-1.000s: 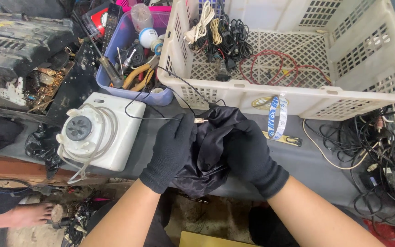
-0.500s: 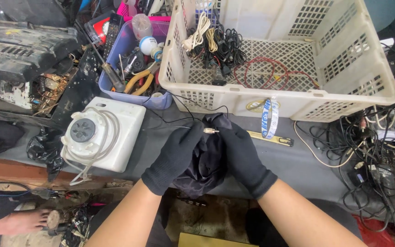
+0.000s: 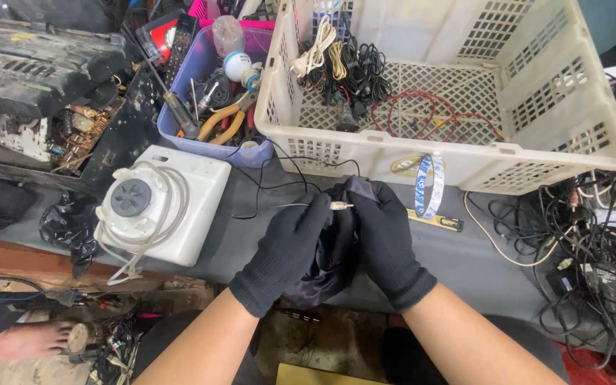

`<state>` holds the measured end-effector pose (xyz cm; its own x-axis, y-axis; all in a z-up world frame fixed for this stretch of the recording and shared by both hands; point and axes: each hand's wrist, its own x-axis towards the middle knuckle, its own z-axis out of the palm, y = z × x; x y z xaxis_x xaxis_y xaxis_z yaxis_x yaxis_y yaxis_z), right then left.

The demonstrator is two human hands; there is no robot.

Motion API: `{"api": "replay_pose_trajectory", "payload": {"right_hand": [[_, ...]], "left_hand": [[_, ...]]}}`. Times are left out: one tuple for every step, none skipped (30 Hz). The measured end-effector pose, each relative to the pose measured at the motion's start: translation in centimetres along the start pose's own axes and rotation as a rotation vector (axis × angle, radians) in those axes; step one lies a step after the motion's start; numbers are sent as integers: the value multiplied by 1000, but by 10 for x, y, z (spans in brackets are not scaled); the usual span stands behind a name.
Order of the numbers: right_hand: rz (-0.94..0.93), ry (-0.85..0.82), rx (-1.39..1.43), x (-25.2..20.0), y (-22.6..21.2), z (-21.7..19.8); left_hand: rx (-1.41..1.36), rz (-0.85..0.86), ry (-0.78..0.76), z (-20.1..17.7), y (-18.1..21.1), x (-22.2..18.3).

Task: Applying putty to an electronic component and securing it within a black protective fabric pouch.

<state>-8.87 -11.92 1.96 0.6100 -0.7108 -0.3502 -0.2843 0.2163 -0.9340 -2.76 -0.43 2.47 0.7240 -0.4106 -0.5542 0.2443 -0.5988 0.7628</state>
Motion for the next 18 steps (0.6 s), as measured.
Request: {"api": "replay_pose_trajectory", "payload": {"right_hand": [[34,17,58,-4,-8,4],[68,33,117,-8,-17,8],[69,35,116,-6,-14,6],[75,45,133,-4,-12,4],[78,54,151,-2,-10,2],[77,55,151,-5,-15,3],[58,43,75,-8,-20,4],[39,30,-1,-11,-25,4],[40,31,-1,-10,-23,3],[20,27,-28,-9,-21,2],[-2,22,-55,-7,-20,1],[-3,21,-55,-7,-19,0],[-11,16,-45,-6,-18,-1],[-18,10,-35,-5,-17,-3],[-19,11,-35,-2,-15,-5],[-21,-16,-31,1,-13,-7],[-22,-43,-26,5,-11,-9],[-24,-43,-26,14,5,-13]], "left_hand": [[-39,95,8,-1,-1,-3],[-79,191,15,-2,-2,-5],[-79,190,14,0,-4,-5],[-88,239,30,2,-6,-6],[-98,290,48,4,-8,-5],[-98,292,48,4,-6,-6],[-97,258,54,5,-4,-7],[-97,225,59,5,-2,-8],[-97,224,59,8,-5,-3],[-115,192,73,11,-8,1],[-135,162,90,14,-11,6],[-135,162,91,15,-12,9],[-130,155,117,16,-13,13],[-125,147,144,18,-14,16],[-125,149,144,11,-5,9],[-215,117,150,4,3,2],[-304,85,155,-2,12,-5],[-304,86,155,-4,9,-4]]}}
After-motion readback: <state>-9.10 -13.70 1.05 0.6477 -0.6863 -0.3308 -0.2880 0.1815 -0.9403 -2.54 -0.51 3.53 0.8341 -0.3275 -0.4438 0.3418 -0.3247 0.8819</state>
